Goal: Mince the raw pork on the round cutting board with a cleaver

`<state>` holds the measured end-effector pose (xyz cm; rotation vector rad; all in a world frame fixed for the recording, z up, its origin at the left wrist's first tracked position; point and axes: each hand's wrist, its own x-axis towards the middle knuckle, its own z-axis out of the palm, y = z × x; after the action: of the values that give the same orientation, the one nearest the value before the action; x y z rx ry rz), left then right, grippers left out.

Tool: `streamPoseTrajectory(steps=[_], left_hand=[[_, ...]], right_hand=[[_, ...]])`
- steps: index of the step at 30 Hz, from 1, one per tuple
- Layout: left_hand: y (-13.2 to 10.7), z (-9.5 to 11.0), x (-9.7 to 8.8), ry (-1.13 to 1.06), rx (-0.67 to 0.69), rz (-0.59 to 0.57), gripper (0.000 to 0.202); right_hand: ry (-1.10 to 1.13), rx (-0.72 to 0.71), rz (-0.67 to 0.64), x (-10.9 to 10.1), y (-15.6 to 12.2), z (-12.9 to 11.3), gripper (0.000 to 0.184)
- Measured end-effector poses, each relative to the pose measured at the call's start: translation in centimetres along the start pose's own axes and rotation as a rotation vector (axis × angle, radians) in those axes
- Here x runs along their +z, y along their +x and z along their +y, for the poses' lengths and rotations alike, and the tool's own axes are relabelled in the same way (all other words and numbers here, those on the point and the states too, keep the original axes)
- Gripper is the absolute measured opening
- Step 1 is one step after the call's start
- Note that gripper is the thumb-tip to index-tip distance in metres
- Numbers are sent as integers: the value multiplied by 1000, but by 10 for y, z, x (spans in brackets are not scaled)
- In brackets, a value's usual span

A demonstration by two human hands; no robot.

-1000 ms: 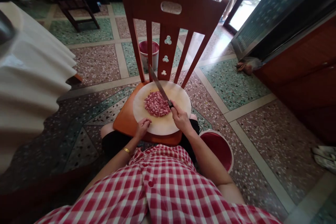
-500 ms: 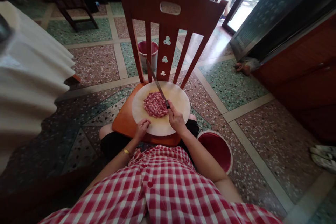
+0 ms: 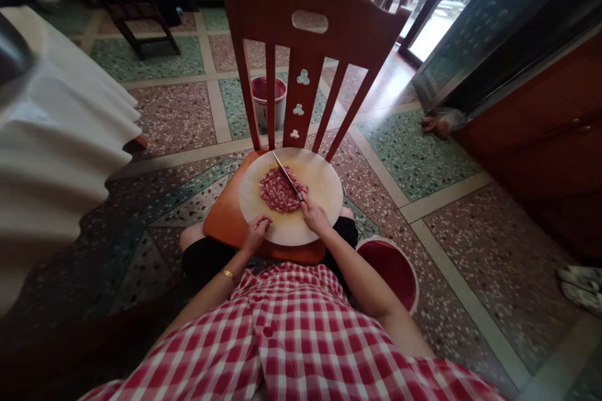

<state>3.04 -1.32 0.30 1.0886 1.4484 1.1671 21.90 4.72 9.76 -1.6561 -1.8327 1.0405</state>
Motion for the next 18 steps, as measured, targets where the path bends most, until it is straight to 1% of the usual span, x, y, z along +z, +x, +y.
streamPoseTrajectory(steps=[2,4,7,9,10,12,14,16,18], left_hand=[[0,0,-1,0,-8,-7,18],[0,1,-1,2,-15,-17,17],[-1,2,0,13,-30,-16,17],[-1,3,0,17,-44,-17,17],[-1,4,0,17,-48,-20,17],[-1,5,0,17,-51,-30,18],[-1,5,0,25,-48,-37,18],[-1,5,0,29,-42,-38,18],[0,4,0,28,-33,-35,18]], right_hand=[[125,123,-58,-3,-2,6,46],[306,193,-60,-13,-11,12,50],[568,266,-3,-28,-38,27,52],[712,359,16,-27,-64,43,50],[775,410,17,-24,-76,51,48],[867,517,6,-9,-97,67,45],[925,618,-16,10,-105,77,45],[982,659,-28,27,-99,77,45],[1017,629,-35,38,-80,70,45]])
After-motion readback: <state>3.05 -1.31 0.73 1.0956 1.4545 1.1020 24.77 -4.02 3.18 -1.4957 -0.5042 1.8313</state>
